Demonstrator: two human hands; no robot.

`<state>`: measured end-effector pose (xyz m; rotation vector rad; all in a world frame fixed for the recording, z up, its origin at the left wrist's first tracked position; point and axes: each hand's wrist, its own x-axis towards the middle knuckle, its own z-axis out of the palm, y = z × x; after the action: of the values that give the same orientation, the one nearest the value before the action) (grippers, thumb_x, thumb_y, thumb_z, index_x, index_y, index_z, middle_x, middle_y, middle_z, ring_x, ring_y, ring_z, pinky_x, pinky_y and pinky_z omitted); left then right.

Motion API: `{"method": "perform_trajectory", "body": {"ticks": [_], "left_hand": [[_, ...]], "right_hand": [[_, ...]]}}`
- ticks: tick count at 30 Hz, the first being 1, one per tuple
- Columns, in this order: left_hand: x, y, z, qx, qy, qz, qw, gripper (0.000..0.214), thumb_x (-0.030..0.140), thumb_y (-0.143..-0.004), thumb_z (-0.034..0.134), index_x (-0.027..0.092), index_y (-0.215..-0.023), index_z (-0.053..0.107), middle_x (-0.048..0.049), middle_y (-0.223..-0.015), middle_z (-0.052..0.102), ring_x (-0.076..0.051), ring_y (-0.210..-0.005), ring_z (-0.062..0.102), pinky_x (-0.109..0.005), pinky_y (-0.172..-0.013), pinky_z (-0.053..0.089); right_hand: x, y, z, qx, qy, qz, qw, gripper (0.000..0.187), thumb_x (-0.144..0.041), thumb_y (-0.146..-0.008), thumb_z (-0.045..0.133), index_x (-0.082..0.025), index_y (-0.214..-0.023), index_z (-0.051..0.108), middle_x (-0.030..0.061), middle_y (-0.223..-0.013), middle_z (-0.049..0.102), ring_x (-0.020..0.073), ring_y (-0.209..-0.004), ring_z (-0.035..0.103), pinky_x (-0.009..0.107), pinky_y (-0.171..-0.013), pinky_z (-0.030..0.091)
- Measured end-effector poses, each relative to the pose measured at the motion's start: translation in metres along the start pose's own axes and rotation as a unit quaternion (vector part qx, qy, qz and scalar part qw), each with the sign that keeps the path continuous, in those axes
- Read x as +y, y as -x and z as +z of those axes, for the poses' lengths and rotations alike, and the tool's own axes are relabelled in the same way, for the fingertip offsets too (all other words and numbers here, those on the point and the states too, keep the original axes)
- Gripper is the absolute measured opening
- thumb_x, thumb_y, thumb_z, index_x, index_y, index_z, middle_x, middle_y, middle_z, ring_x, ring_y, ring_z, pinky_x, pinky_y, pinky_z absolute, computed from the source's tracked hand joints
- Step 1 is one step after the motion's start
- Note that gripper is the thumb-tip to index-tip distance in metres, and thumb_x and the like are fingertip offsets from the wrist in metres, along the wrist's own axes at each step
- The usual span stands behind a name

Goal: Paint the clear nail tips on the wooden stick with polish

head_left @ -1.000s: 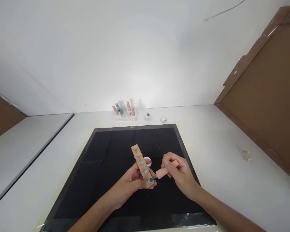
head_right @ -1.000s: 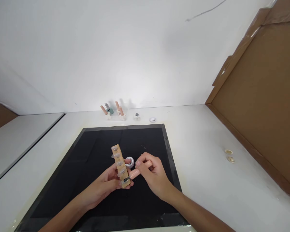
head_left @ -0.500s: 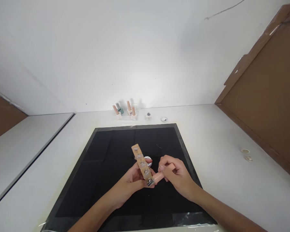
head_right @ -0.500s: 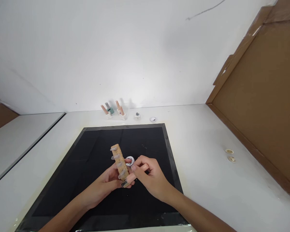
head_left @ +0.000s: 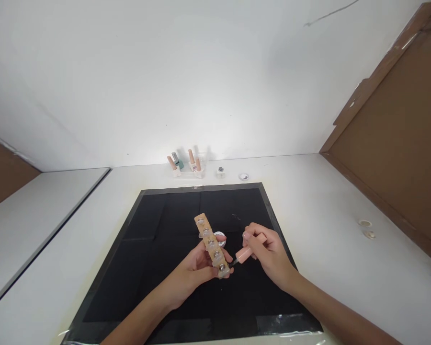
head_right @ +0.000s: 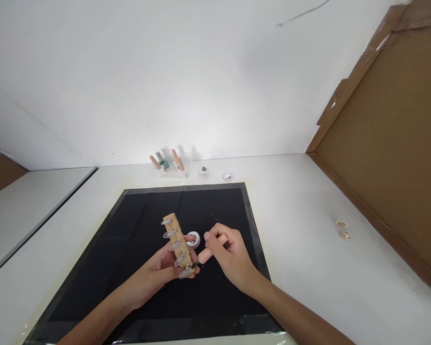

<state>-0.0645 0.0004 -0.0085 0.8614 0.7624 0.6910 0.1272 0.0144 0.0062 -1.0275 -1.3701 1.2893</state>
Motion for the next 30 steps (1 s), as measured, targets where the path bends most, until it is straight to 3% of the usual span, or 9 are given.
{"method": "perform_trajectory", "body": {"ticks": [5, 12, 17, 30], "left_hand": [[-0.0008, 0.0, -0.0013, 0.001, -0.011, 0.005, 1.0, 0.049, 0.019, -0.076, 0.066, 0.025, -0.121, 0.048, -0.0042, -0.101, 0.061, -0.021, -0.092, 0.06, -0.041, -0.087, 0.039], [0.0008, -0.0004, 0.0011, -0.001, -0.051, 0.017, 0.999, 0.052, 0.026, -0.077, 0.067, 0.028, -0.124, 0.046, -0.0028, -0.1, 0.06, -0.021, -0.098, 0.054, -0.039, -0.09, 0.034], [0.0006, -0.0025, 0.0012, -0.009, -0.061, 0.027, 0.998, 0.05, 0.026, -0.079, 0.065, 0.03, -0.125, 0.045, -0.0018, -0.099, 0.058, -0.021, -0.103, 0.052, -0.038, -0.093, 0.032], [0.0025, 0.0003, 0.0036, 0.009, -0.052, 0.015, 0.999, 0.052, 0.025, -0.076, 0.067, 0.028, -0.124, 0.047, -0.0027, -0.099, 0.059, -0.02, -0.096, 0.054, -0.039, -0.089, 0.034]], "right_hand": [[0.001, -0.0017, -0.0002, 0.012, -0.019, 0.003, 1.0, 0.036, -0.044, -0.085, 0.053, -0.019, -0.06, 0.049, -0.0042, -0.052, 0.046, 0.0086, -0.045, 0.037, 0.023, -0.046, 0.033], [0.0059, 0.0016, 0.0007, -0.063, -0.014, 0.006, 0.998, 0.035, -0.046, -0.085, 0.053, -0.018, -0.063, 0.052, -0.0041, -0.054, 0.046, 0.0086, -0.046, 0.036, 0.022, -0.045, 0.03], [0.005, 0.0026, 0.0022, -0.079, -0.007, 0.011, 0.997, 0.033, -0.043, -0.086, 0.052, -0.018, -0.065, 0.053, -0.0042, -0.053, 0.047, 0.0088, -0.047, 0.037, 0.022, -0.046, 0.029], [0.0036, -0.0019, 0.0019, -0.021, -0.005, 0.057, 0.998, 0.036, -0.042, -0.086, 0.052, -0.02, -0.058, 0.045, -0.0051, -0.038, 0.053, 0.011, -0.042, 0.047, 0.024, -0.048, 0.034]]}}
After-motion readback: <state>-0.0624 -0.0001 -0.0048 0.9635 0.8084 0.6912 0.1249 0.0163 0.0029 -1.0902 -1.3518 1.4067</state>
